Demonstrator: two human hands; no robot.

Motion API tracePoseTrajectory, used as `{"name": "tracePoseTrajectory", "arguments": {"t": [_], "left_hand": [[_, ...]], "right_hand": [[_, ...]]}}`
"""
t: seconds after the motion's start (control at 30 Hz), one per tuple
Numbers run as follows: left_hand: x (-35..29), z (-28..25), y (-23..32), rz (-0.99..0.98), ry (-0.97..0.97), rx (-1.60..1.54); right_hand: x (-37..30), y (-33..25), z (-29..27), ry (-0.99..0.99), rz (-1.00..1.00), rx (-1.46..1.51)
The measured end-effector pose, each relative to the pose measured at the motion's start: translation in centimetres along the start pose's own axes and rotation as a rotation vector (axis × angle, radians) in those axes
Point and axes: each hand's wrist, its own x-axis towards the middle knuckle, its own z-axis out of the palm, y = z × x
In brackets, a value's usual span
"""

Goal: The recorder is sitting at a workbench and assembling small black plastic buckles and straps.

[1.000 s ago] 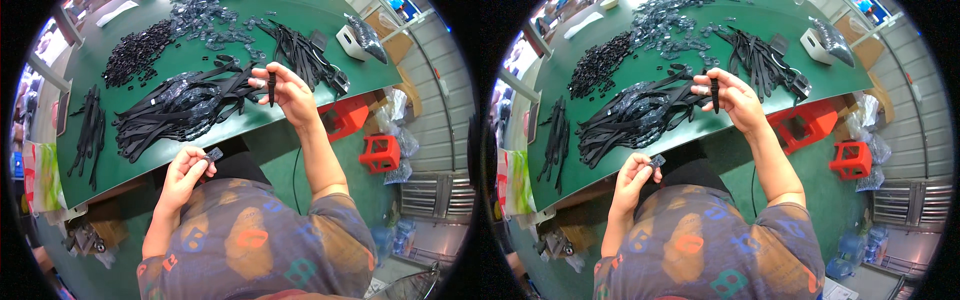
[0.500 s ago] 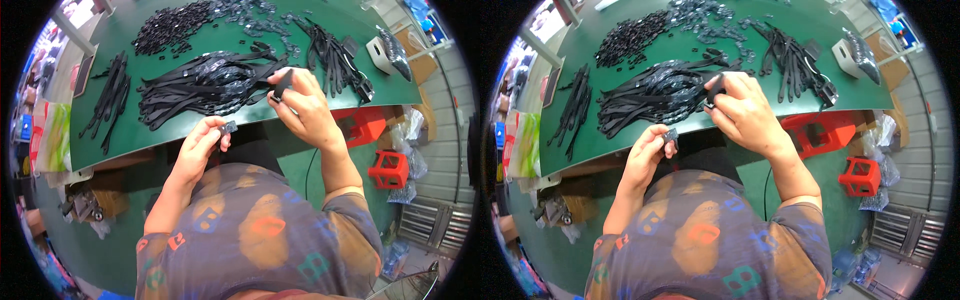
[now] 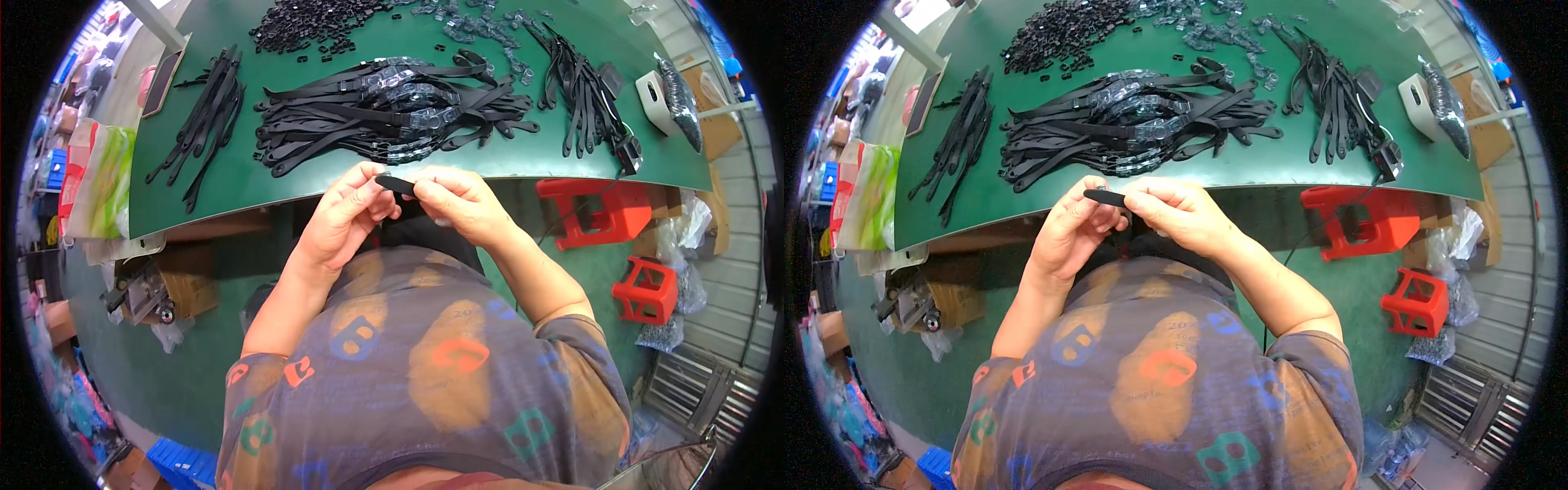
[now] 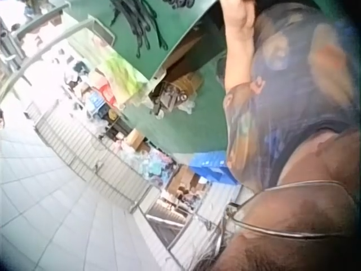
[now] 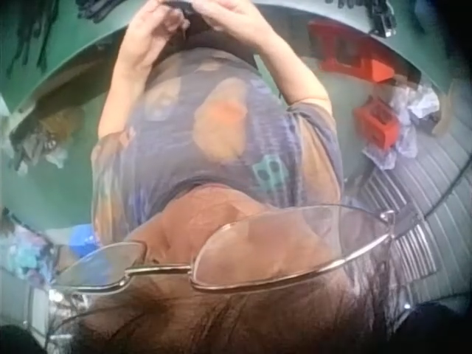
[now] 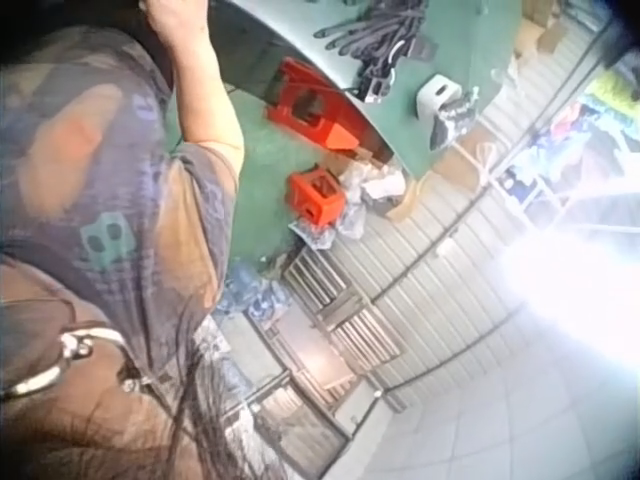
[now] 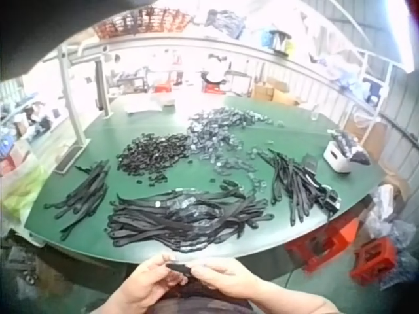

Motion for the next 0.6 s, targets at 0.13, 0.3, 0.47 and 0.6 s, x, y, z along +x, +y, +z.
{"name": "tracePoseTrajectory", "arguments": {"t": [0.13,0.3,0.47,0.6], "left_hand": [[0.2,0.3,0.2,-0.017,-0.055,-0.078],[0.1,0.5,0.4,-0.024,-0.136,-0.145],[-0.1,0.7,0.4,-0.043,-0.085,-0.146],[-0.1,0.7,0.5,-0.034,-0.105,-0.144]], "right_hand": [[0.4,1.1,-0.3,0.044,0.094,0.113],[0.6,1.2,0.0,0.064,0.125,0.110],[0.8,1.7,-0.2,-0.012,0.133,0.122],[0.9,1.6,-0.3,-0.002,0.151,0.082]]}}
